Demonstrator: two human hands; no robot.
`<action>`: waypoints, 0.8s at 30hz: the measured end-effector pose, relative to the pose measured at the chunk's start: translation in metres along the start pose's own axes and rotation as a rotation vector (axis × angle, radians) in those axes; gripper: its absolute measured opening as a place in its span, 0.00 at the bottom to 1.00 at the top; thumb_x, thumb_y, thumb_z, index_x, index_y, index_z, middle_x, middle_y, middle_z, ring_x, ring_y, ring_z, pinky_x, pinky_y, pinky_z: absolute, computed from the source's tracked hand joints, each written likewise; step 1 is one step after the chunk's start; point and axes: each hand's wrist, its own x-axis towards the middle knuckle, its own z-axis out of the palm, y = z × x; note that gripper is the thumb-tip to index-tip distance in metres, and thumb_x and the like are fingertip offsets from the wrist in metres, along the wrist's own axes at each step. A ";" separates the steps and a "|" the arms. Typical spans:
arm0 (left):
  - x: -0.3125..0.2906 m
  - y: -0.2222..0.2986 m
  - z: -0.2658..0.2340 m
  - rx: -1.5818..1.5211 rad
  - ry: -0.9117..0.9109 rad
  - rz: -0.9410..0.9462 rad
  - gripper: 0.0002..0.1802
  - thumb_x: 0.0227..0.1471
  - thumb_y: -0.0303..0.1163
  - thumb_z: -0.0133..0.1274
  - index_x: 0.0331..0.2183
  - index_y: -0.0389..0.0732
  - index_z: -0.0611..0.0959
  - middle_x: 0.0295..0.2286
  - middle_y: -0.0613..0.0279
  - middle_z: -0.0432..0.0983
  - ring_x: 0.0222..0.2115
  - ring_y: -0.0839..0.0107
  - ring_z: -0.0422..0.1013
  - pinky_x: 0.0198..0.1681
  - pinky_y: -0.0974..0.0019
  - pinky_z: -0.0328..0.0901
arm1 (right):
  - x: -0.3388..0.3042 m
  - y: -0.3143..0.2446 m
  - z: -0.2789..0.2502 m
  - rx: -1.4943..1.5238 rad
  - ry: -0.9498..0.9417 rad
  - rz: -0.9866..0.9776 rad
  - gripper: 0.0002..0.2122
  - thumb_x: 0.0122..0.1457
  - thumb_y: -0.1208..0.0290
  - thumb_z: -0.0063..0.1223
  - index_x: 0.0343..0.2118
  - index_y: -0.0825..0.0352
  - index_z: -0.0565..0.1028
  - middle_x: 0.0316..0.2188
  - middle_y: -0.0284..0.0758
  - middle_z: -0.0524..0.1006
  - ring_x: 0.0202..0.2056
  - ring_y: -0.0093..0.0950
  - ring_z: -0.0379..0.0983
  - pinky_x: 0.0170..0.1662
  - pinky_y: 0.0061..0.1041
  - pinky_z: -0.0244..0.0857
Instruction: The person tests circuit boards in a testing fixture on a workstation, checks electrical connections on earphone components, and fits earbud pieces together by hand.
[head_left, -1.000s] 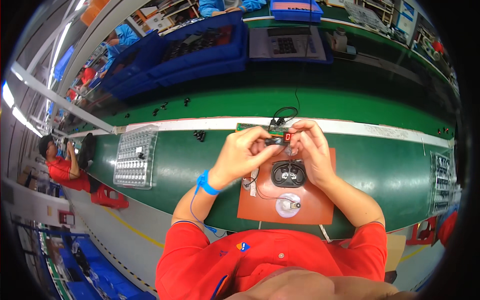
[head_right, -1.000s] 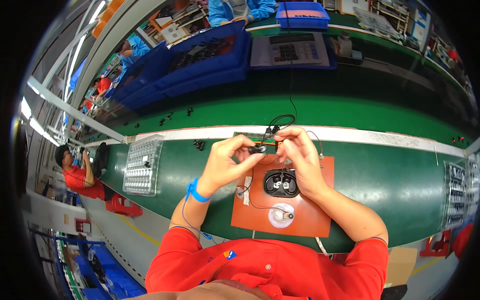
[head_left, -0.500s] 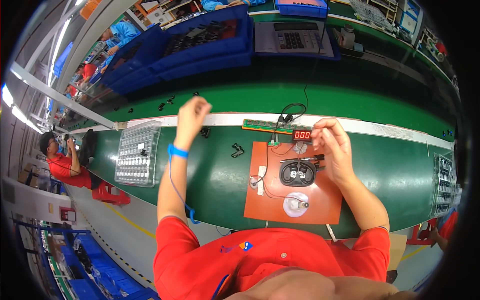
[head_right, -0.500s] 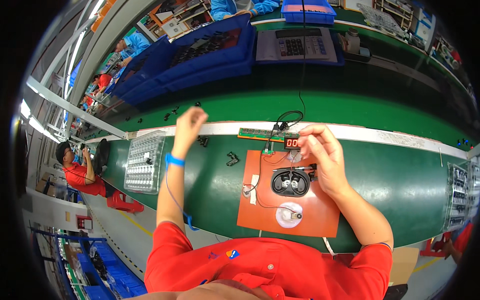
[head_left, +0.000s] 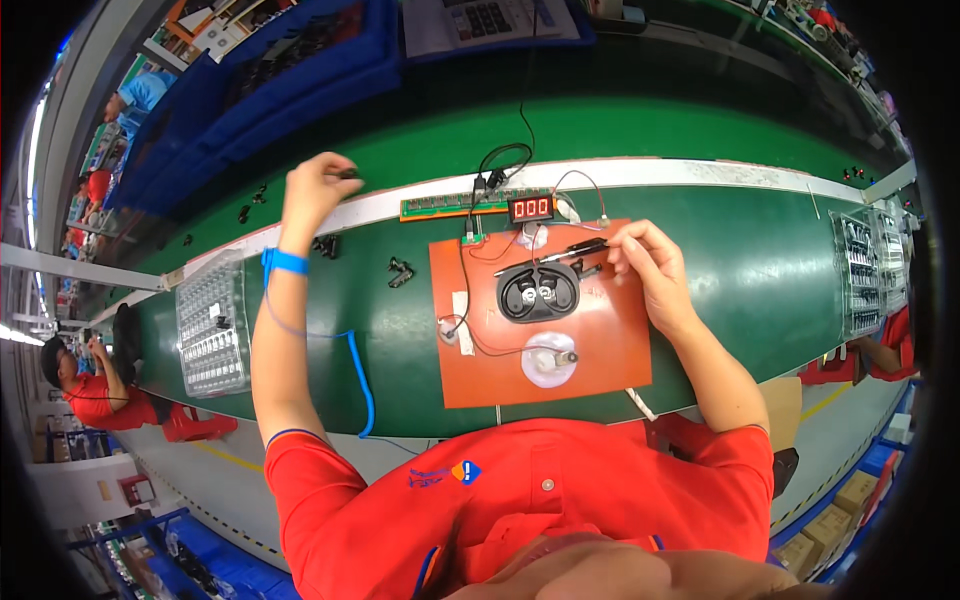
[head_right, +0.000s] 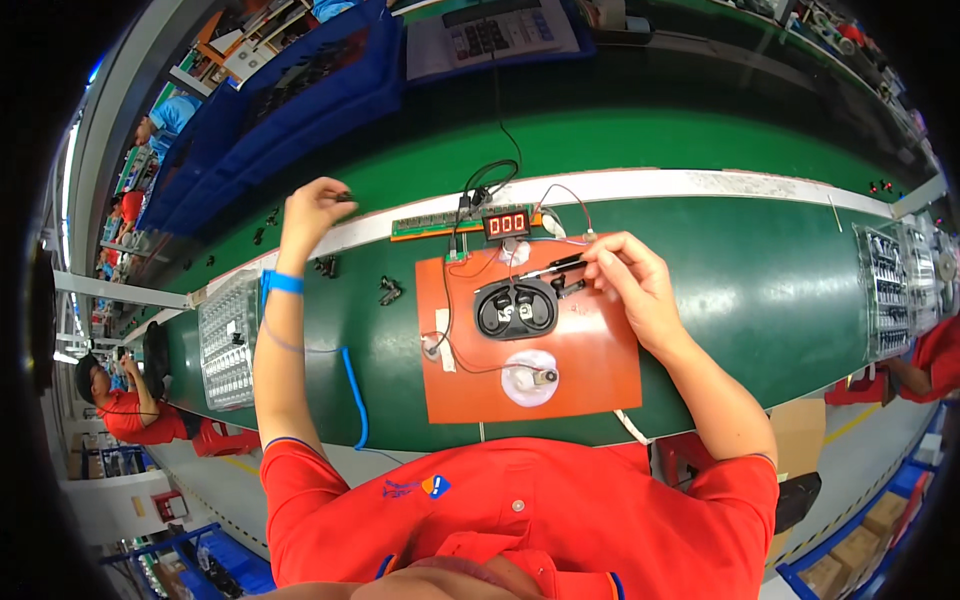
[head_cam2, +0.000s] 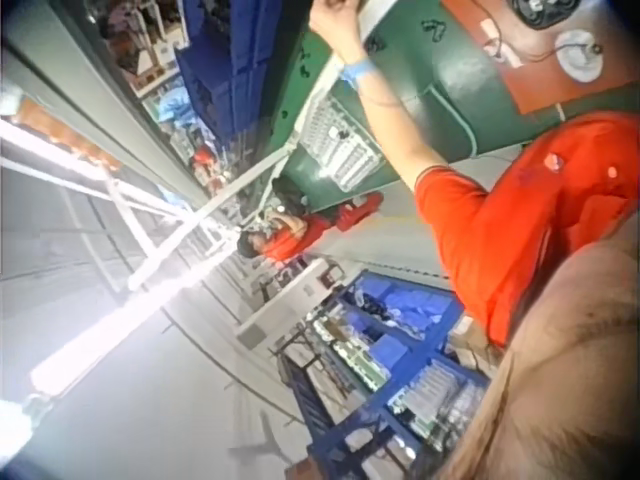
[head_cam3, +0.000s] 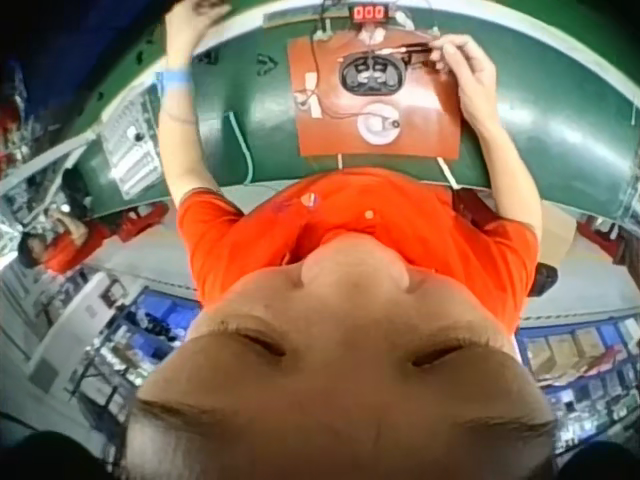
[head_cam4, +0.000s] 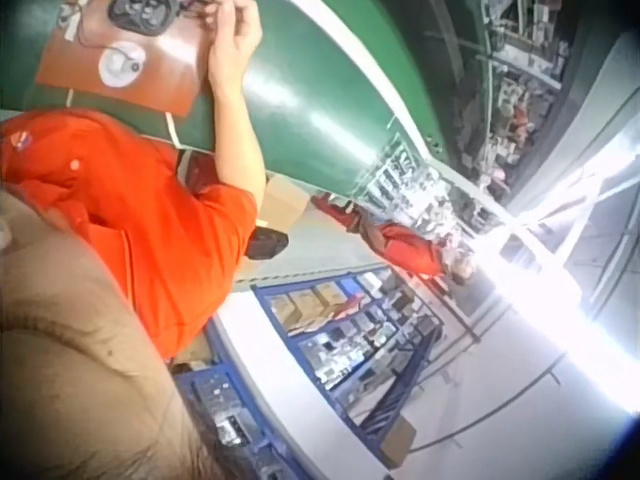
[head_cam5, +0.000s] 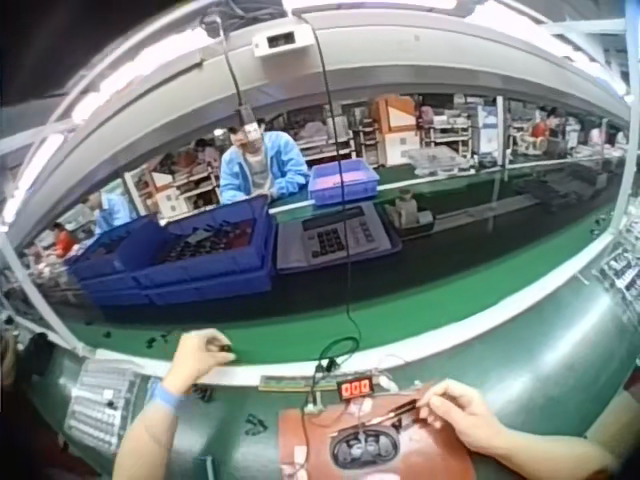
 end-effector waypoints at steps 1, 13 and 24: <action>-0.019 0.028 0.006 -0.221 -0.080 -0.029 0.12 0.43 0.25 0.61 0.35 0.37 0.81 0.27 0.60 0.79 0.29 0.71 0.77 0.33 0.70 0.71 | 0.003 0.003 0.003 -0.047 -0.050 0.003 0.06 0.64 0.70 0.45 0.37 0.66 0.72 0.29 0.28 0.72 0.31 0.15 0.66 0.34 0.16 0.62; -0.102 0.171 0.081 -0.288 -0.258 0.306 0.11 0.49 0.34 0.61 0.32 0.38 0.80 0.18 0.68 0.74 0.19 0.83 0.70 0.22 0.75 0.64 | -0.010 -0.007 0.013 -0.563 -0.238 -0.343 0.09 0.58 0.75 0.50 0.42 0.69 0.73 0.36 0.36 0.76 0.40 0.29 0.72 0.43 0.26 0.65; -0.012 -0.112 -0.014 0.464 0.474 0.160 0.20 0.47 0.28 0.57 0.45 0.39 0.77 0.39 0.48 0.77 0.41 0.49 0.72 0.45 0.53 0.67 | -0.019 -0.018 0.040 -1.084 -0.343 -0.621 0.24 0.46 0.74 0.58 0.50 0.67 0.72 0.50 0.39 0.71 0.51 0.40 0.65 0.53 0.37 0.58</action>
